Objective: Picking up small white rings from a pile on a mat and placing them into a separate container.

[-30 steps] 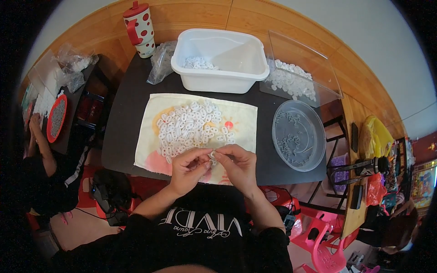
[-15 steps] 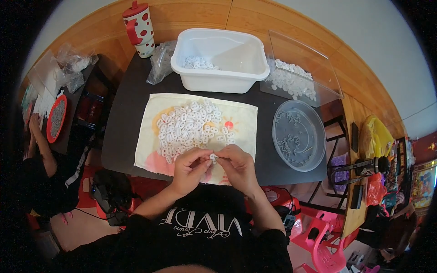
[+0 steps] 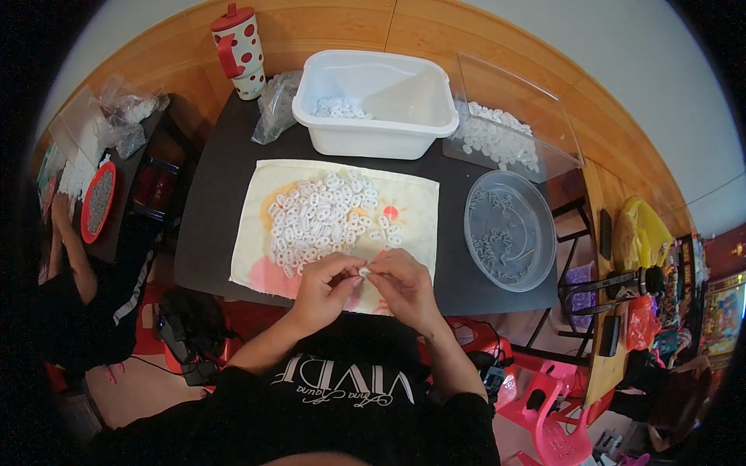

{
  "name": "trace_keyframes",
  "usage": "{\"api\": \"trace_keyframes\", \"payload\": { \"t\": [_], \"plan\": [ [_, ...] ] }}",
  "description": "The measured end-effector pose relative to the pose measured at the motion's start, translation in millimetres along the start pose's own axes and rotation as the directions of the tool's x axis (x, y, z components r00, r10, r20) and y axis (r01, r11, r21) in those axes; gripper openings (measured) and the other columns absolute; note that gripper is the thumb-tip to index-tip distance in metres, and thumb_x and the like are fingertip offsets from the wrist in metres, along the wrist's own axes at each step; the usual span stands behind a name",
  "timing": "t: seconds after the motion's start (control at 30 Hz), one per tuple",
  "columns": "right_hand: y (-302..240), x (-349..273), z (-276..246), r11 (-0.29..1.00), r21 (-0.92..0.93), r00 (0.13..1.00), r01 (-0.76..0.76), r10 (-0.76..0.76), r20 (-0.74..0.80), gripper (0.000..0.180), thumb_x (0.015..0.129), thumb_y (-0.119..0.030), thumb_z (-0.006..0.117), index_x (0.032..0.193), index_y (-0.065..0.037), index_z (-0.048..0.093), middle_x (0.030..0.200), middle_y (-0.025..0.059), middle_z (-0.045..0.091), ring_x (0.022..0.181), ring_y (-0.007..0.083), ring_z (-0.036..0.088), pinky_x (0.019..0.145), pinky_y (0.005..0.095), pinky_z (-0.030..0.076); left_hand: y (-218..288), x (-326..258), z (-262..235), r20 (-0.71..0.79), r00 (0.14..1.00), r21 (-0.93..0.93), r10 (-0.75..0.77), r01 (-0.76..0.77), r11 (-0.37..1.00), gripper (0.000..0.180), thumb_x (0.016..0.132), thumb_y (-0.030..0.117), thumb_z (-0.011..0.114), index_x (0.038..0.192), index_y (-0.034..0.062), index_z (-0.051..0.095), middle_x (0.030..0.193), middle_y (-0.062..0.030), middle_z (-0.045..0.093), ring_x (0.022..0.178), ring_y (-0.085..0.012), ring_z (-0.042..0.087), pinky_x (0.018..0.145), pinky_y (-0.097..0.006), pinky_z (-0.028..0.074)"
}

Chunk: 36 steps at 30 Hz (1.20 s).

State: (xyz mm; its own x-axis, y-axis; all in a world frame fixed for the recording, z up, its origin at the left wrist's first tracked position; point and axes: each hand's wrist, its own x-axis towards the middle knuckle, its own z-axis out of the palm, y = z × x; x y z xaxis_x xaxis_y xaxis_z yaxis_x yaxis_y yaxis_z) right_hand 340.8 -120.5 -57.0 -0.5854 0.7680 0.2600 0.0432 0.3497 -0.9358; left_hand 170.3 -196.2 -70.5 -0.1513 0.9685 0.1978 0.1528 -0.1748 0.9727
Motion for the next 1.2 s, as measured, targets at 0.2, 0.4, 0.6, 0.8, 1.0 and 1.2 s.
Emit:
{"api": "trace_keyframes", "payload": {
  "t": [0.2,0.4,0.6,0.8,1.0,1.2],
  "plan": [
    [3.5,-3.7,4.4,0.987,0.154,0.997,-0.038,0.047,-0.06,0.014,0.085,0.014,0.065,0.094,0.005,0.068,0.093,0.0087,0.067,0.085,0.0135,0.06,0.073,0.0249,0.047,3.2,-1.4,0.3,-0.001,0.999,-0.218,-0.038,0.037,0.975,0.033,0.085,-0.013,0.062,0.115,-0.0006,0.068,0.085,-0.005,0.061,0.071,-0.0115,0.058,0.064,-0.026,0.047],
    [2.4,-4.1,7.8,0.989,0.148,0.991,-0.019,0.039,-0.129,0.01,0.086,0.012,0.067,0.093,0.004,0.068,0.088,0.0055,0.066,0.08,0.0095,0.058,0.068,0.0233,0.044,0.5,-1.1,-0.3,-0.022,1.0,-0.228,0.003,-0.008,0.974,0.031,0.087,-0.011,0.062,0.115,-0.0008,0.069,0.086,-0.0044,0.061,0.071,-0.0109,0.057,0.064,-0.024,0.046],
    [3.2,-5.6,4.6,0.996,0.086,0.996,-0.033,0.04,-0.084,0.016,0.083,0.017,0.066,0.093,0.005,0.07,0.091,0.0094,0.069,0.087,0.0153,0.062,0.077,0.0265,0.048,-1.9,-3.3,1.7,-0.05,0.998,-0.232,0.022,-0.033,0.972,0.03,0.087,-0.011,0.062,0.115,-0.0009,0.07,0.085,-0.004,0.06,0.071,-0.0106,0.057,0.064,-0.024,0.046],
    [-9.6,-2.5,0.6,0.994,0.051,0.995,-0.095,0.096,-0.024,0.016,0.083,0.013,0.068,0.096,0.004,0.07,0.092,0.0074,0.069,0.083,0.0123,0.06,0.073,0.0248,0.046,-2.7,-3.5,1.8,-0.054,0.998,-0.248,0.037,-0.049,0.968,0.029,0.088,-0.012,0.061,0.113,-0.0024,0.07,0.085,-0.0047,0.059,0.071,-0.0107,0.057,0.063,-0.024,0.047],
    [-4.9,-4.7,1.7,0.996,0.046,0.997,-0.072,0.073,-0.022,0.019,0.083,0.012,0.068,0.099,0.003,0.069,0.092,0.0066,0.069,0.081,0.0106,0.058,0.07,0.0235,0.044,-2.9,-3.0,0.8,-0.038,0.999,-0.242,0.004,-0.013,0.97,0.028,0.087,-0.012,0.062,0.112,-0.0029,0.07,0.085,-0.0058,0.061,0.069,-0.0124,0.059,0.061,-0.027,0.048],
    [10.3,-2.1,-1.5,0.982,-0.159,0.995,0.099,-0.093,0.045,0.018,0.081,0.012,0.07,0.097,0.002,0.069,0.091,0.0107,0.069,0.081,0.0205,0.064,0.072,0.0294,0.049,-6.5,0.3,-1.1,-0.025,0.987,0.157,0.161,-0.155,0.975,0.025,0.084,-0.009,0.064,0.108,-0.0033,0.069,0.087,-0.0126,0.063,0.07,-0.0236,0.064,0.063,-0.031,0.05]
  ]
}}
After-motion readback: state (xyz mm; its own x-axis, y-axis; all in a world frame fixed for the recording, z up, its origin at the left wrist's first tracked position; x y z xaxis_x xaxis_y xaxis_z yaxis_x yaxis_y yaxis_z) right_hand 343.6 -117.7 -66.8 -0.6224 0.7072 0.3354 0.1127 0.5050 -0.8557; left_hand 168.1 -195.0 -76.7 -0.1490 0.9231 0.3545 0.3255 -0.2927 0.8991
